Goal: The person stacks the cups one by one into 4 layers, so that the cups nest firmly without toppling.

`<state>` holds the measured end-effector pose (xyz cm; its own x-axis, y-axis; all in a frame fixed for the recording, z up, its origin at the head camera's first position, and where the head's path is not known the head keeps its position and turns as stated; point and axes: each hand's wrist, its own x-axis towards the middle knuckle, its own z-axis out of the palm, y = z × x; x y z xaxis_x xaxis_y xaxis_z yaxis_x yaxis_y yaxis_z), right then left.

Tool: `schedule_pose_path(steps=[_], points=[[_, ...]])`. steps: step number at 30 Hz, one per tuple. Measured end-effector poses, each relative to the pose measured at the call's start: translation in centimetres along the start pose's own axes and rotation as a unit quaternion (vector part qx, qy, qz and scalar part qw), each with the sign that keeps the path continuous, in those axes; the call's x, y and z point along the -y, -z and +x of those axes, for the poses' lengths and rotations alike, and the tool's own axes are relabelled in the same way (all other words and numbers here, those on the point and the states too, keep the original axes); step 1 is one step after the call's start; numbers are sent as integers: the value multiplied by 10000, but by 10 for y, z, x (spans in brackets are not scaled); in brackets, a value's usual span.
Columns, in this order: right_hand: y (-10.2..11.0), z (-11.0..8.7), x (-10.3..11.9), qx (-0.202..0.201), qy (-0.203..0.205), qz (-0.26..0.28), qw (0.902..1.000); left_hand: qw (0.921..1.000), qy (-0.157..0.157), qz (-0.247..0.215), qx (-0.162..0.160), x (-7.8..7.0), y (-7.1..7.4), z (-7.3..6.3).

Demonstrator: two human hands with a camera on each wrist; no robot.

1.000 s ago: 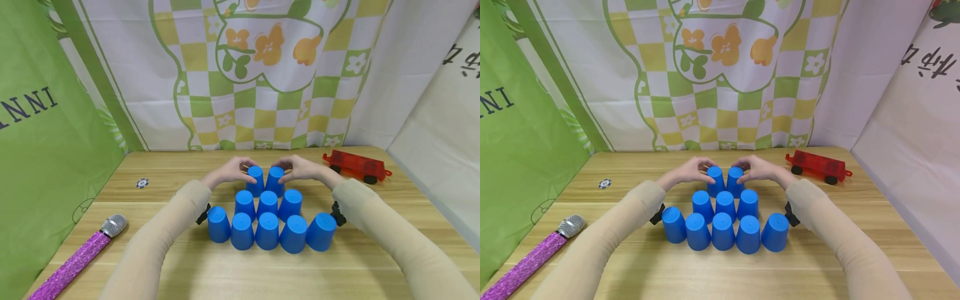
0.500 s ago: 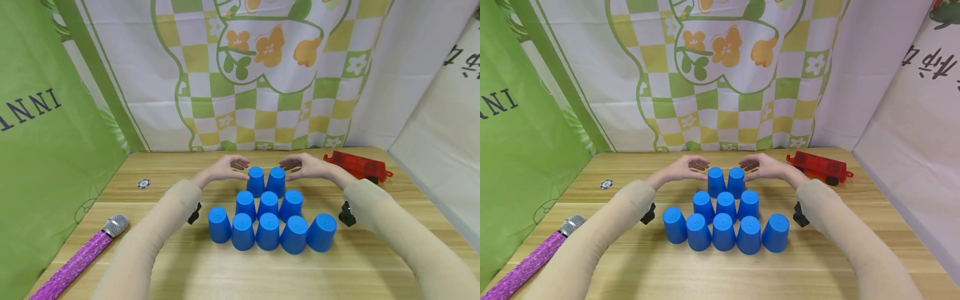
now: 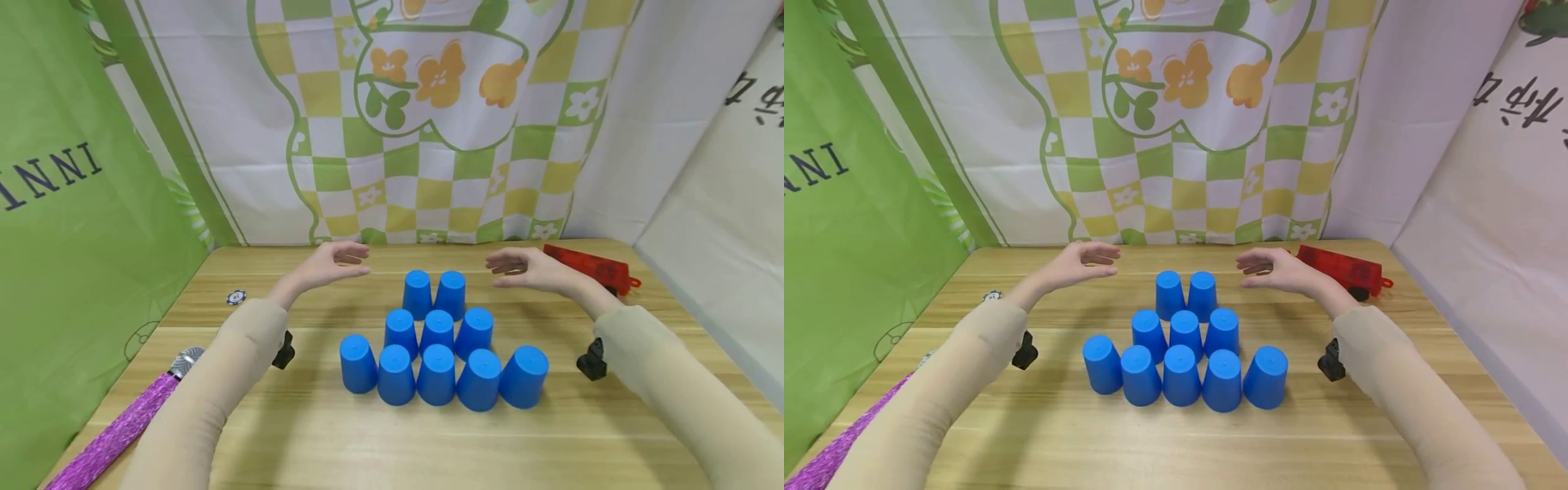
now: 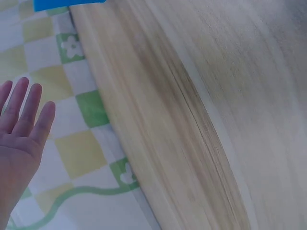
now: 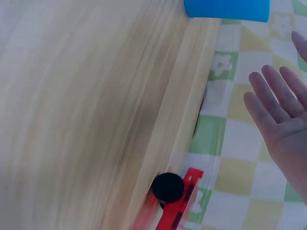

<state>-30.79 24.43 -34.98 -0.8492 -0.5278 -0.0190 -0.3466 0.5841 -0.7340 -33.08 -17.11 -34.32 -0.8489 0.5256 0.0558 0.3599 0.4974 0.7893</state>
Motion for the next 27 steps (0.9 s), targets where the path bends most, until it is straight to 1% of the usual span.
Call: schedule_pose_path(steps=[2,6,9,12,15,19,22,25,27], points=[[1,-6,-1,-80,-76,-4,9999,9999,34,57,-127,0,4,-5],[-1,-16,-5,-163,-29,-133,9998,9987,230,157,-425,3,8,-17],[-4,-23,-7,-130,29,-164,9998,9976,383,105,-568,9,8,-25],[-8,-30,-6,-65,46,-95,9999,9970,427,32,-649,14,6,-33],[-11,-35,-4,-29,74,-87,9999,9970,353,-29,-693,17,3,-40],[-14,-40,-1,-77,15,-182,9998,9958,224,-130,-878,17,0,-47],[-18,-43,1,-77,-52,-229,9997,9945,223,-81,-1016,15,-4,-53],[-22,-47,4,-3,-70,-184,9998,9948,287,-31,-975,10,-11,-60],[-24,-49,7,42,-57,-114,9999,9959,278,-72,-862,5,-16,-62]])
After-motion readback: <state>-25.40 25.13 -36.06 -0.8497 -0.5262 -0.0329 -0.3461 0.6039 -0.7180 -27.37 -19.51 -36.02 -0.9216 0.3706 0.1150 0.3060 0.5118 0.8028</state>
